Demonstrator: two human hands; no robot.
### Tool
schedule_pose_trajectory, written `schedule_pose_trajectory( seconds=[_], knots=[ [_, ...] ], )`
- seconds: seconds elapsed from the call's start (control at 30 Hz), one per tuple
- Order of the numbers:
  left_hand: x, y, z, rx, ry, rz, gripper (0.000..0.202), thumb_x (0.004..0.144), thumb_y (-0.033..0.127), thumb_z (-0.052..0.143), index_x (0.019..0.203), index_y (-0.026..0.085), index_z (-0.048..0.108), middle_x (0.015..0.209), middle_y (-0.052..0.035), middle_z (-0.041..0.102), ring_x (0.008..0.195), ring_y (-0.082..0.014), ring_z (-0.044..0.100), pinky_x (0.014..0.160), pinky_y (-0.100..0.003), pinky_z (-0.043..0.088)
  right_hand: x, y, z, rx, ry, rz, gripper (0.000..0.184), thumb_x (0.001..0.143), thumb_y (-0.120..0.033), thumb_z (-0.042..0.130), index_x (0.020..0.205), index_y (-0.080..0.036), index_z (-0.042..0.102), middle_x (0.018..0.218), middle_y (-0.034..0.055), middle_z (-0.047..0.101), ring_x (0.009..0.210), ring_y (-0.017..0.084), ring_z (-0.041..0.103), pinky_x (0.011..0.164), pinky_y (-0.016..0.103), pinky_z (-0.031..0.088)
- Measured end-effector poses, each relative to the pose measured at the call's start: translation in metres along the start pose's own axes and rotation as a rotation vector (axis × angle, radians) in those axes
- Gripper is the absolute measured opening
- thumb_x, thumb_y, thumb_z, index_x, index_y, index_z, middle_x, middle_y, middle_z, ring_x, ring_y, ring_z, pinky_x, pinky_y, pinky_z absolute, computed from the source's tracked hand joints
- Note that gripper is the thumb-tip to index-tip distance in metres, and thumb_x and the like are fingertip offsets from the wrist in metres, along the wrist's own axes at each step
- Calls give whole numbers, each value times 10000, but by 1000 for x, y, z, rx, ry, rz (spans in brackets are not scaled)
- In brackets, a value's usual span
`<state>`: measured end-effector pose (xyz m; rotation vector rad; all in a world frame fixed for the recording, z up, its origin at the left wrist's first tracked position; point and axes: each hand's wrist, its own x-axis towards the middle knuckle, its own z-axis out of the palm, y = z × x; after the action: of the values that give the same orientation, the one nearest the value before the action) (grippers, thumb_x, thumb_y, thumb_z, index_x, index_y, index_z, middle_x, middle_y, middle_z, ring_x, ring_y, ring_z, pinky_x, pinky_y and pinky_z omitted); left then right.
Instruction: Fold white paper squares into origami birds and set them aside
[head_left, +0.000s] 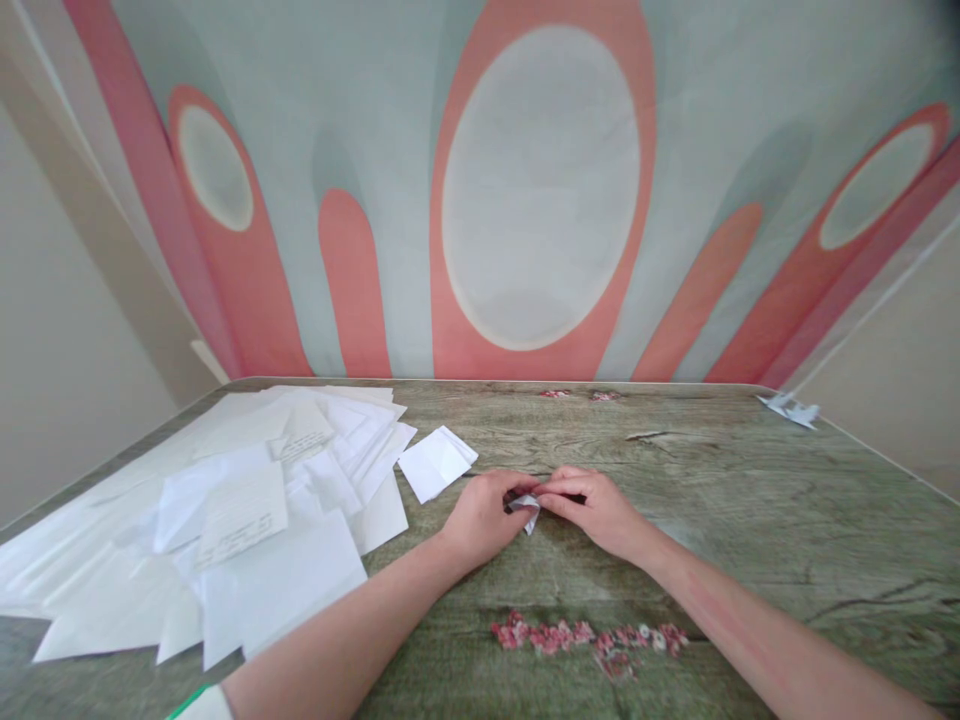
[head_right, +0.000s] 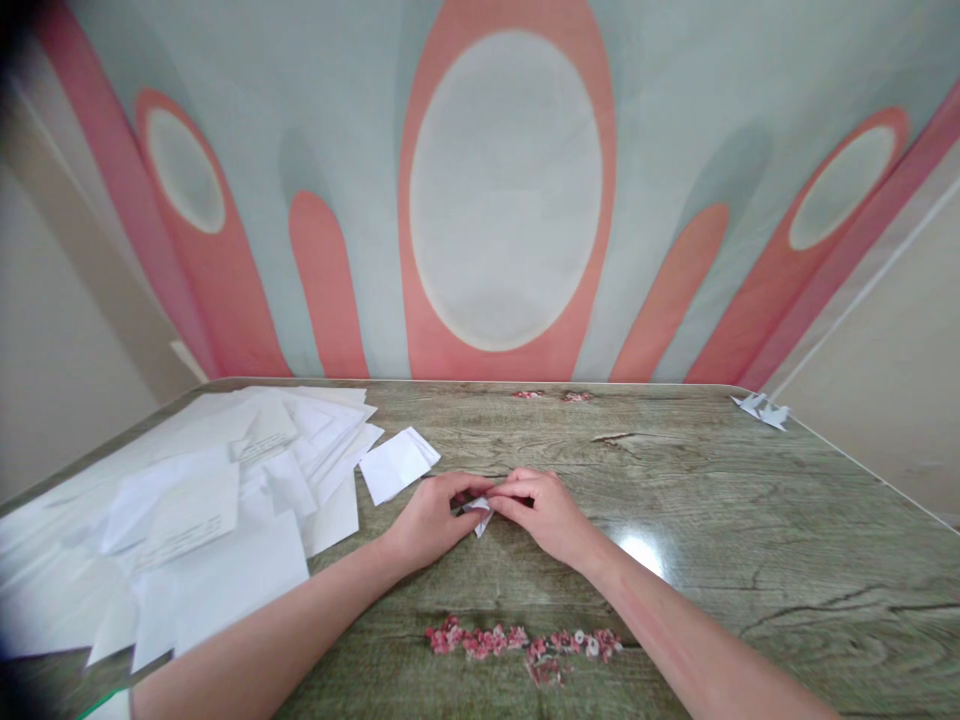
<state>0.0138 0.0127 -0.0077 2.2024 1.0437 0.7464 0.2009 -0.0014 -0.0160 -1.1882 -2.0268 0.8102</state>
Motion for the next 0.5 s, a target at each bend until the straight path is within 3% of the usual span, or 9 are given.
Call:
schedule_pose_trajectory(
  seconds=[0.5],
  knots=[
    [0,3,-2,10,-6,26,254,755,146,511,955,214,652,895,-7,680,796,-152,592,717,-233,428,1,-4,0,-122,-32,-30,206,858,-331,538,999,-279,678,822,3,640,772,146,575,773,292,362]
  ],
)
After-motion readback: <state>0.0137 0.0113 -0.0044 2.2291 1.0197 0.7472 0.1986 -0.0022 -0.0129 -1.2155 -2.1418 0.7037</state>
